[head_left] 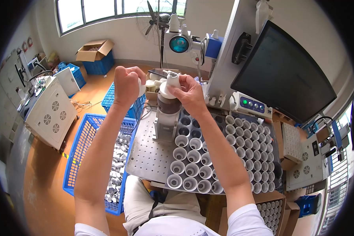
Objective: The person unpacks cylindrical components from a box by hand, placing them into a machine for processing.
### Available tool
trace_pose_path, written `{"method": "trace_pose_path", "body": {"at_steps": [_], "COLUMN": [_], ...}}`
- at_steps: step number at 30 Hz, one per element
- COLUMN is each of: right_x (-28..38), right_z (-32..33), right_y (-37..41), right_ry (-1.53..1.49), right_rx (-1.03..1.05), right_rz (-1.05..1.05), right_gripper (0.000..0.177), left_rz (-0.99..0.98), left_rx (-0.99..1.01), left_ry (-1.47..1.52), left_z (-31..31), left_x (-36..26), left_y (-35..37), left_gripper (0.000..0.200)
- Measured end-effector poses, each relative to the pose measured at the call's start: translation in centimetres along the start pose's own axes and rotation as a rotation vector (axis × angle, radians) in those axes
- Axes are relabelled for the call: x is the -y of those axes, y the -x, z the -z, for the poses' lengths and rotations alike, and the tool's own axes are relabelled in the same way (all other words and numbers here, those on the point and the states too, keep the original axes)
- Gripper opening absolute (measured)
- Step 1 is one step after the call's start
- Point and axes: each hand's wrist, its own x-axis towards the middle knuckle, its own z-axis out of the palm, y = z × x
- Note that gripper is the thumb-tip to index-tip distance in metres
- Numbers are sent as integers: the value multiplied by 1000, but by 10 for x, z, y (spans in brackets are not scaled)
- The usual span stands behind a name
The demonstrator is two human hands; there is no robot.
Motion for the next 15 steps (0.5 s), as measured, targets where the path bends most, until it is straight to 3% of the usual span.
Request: {"method": "trace_pose_path", "body": {"at_steps": [1,3,5,7,10,11,14,15], "right_x": [-5,-12,-14,-11,-15,-23,-20,-19], "right_z": [-2,-6,-7,-3,9,15,28,24], "right_y": [-1,1,2,6,26,34,80,92], "right_ry": [-14,-39,18,103,182,235,777,949], "right_rx": [-6,-20,-30,-29,-157,-244,-29,156], "right_rz": [2,-1,40,36,32,94,-177,-279], "right_gripper": [41,43,41,41,46,48,51,51], "left_rz": [-29,163,165,160,244,153,362,415], "left_rx": [-63,-135,-286,-209,40,25,210,279], "left_ry": [-65,-135,-613,-729,-699,-687,-708,-767], "left_z": [18,56,85,96,64,48,14,8], "left_x": [18,69,149,199,200,199,184,176], "left_y": [14,52,108,176,254,275,296,293], "left_gripper": [27,25,19,14,18,21,13,12]}}
